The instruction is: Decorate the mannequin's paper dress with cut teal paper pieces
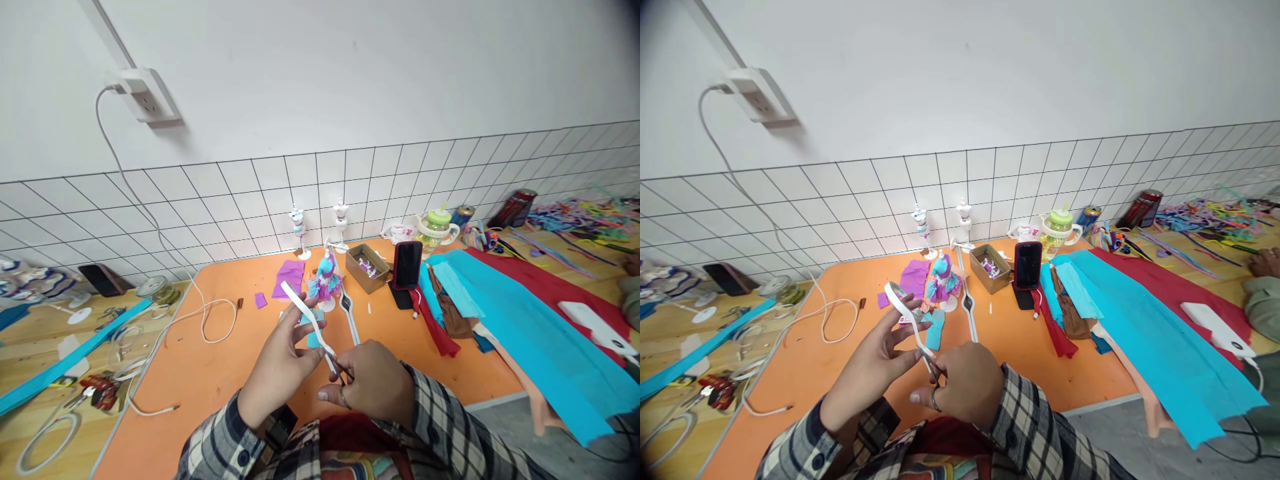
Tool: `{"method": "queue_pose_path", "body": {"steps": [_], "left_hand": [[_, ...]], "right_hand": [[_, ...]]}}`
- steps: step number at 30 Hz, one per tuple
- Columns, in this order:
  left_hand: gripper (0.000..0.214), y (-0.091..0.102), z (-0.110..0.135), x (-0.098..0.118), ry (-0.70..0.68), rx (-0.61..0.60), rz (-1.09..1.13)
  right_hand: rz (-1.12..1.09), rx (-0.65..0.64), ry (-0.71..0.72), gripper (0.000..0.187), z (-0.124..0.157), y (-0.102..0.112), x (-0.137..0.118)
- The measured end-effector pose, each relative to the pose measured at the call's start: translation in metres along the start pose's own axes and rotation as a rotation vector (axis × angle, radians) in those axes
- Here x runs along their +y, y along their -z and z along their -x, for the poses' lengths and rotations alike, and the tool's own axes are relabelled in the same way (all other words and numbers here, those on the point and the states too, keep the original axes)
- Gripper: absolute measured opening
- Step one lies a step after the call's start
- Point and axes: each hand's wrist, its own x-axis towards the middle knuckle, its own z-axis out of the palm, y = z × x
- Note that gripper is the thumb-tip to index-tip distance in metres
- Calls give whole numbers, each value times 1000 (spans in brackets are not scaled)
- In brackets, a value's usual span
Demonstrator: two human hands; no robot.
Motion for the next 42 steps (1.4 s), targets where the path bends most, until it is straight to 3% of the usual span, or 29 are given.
{"method": "queue_pose_path", "body": {"steps": [14, 18, 23, 27, 30, 34, 38, 40, 42], "left_hand": [[72, 1, -2, -2, 34, 13, 42], [73, 4, -2, -3, 27, -4, 105], [44, 12, -9, 0, 17, 15, 105], [23, 16, -15, -3, -44, 107, 26], [23, 13, -16, -6, -58, 201, 89], [27, 9, -16, -5, -69, 312, 141], [32, 21, -20, 2, -123, 482, 197], [35, 30, -22, 7, -132, 516, 227], [35, 35, -22, 11, -96, 476, 258]], "right_hand": [[43, 35, -23, 36, -5, -13, 3], [-31, 34, -119, 39, -5, -9, -2], [-48, 59, -186, 37, -2, -4, -11], [-65, 47, -229, 26, -4, -9, -14], [-267, -45, -215, 23, -4, -13, -11], [-755, -325, 27, 38, -2, -14, -2], [-898, -538, 172, 54, -2, -13, 8], [-901, -528, 159, 59, -5, -13, 14], [-880, -301, 77, 59, -11, -13, 19]]}}
